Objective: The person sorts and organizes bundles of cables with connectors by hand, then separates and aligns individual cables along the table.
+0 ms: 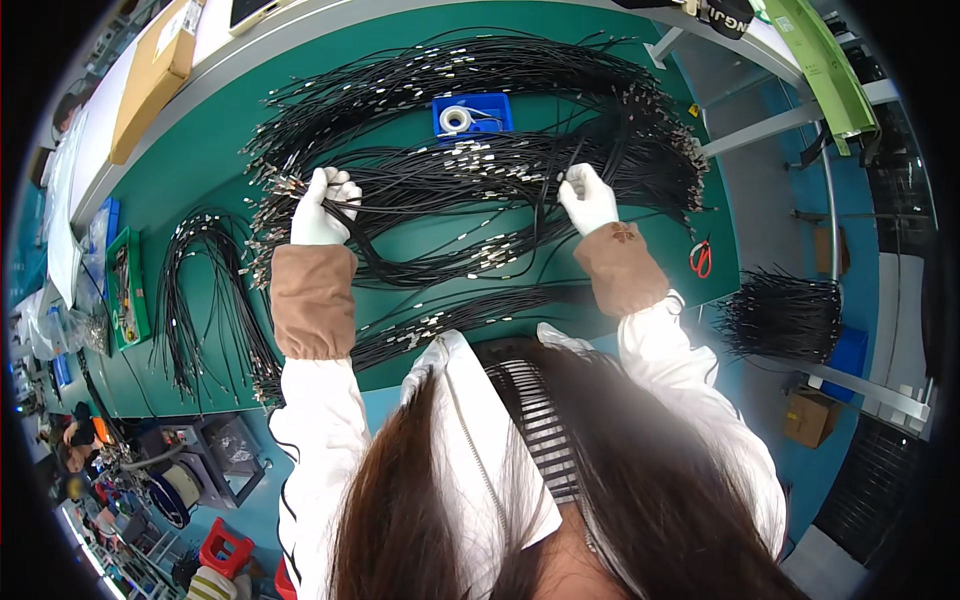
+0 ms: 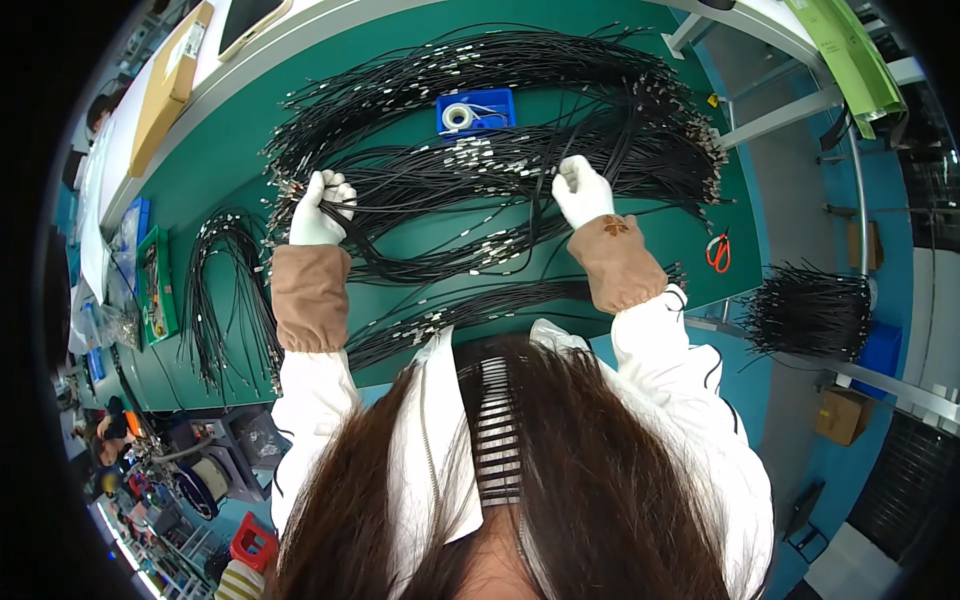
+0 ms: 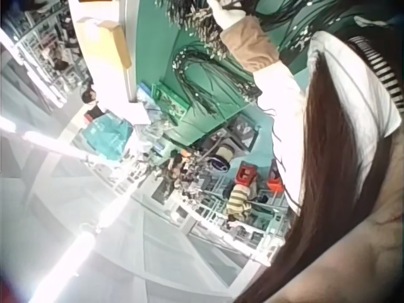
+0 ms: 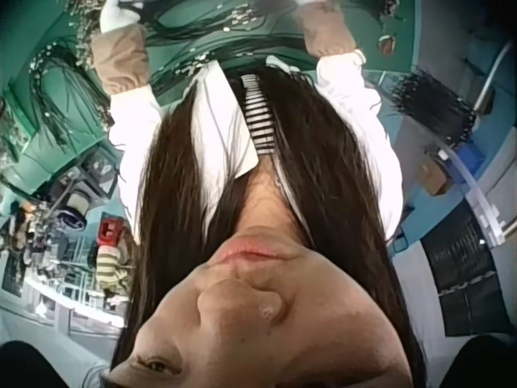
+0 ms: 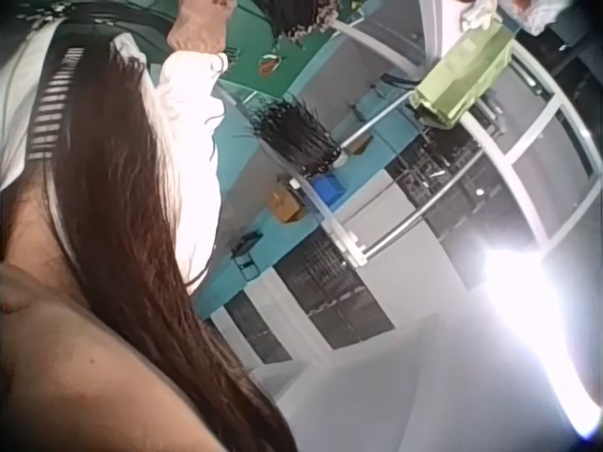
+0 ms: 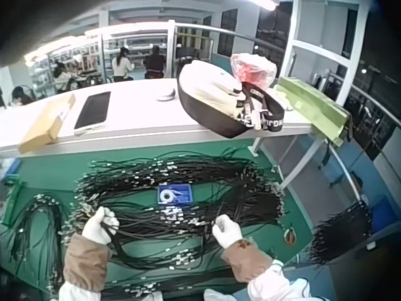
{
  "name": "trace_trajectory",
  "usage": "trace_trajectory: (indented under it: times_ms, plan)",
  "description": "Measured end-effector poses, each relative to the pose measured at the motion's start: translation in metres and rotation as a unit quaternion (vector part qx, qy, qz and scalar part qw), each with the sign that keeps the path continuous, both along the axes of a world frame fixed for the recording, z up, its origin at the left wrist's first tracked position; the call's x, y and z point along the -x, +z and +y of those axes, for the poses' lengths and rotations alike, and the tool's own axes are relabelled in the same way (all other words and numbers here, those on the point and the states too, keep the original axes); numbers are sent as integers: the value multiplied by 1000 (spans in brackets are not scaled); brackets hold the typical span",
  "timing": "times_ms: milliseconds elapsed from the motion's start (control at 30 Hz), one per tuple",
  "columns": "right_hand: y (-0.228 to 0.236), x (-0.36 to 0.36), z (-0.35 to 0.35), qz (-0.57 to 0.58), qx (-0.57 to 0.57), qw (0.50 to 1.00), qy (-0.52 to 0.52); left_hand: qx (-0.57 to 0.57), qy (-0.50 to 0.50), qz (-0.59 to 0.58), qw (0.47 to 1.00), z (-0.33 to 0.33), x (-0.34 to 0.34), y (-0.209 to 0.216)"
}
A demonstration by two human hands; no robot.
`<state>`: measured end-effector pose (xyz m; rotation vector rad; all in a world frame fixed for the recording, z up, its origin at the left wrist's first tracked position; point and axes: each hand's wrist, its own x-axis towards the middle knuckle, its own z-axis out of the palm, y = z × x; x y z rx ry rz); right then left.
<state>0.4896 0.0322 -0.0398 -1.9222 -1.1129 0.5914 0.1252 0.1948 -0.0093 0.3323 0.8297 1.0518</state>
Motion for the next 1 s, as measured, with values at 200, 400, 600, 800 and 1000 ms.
trace_trajectory:
  times_ms: [200, 400, 600, 800, 1000]
  plan:
    - [14, 1, -2, 66, 70, 995, 11, -19, -47, -12, 999, 3, 0, -6]
    - [-6, -5, -10, 242, 153, 954, 92, -13, -27, -21, 999, 1, 1, -4]
    - [-48, -15, -26, 73, 246, 954, 154, -2, -25, 23, 999, 3, 5, -7]
    - [-47, -35, -25, 289, 97, 946, -113, 4, -17, 23, 1000, 2, 2, -1]
    - [-43, -46, -38, 265, 111, 957, -39, 6, -19, 14, 1000, 3, 5, -4]
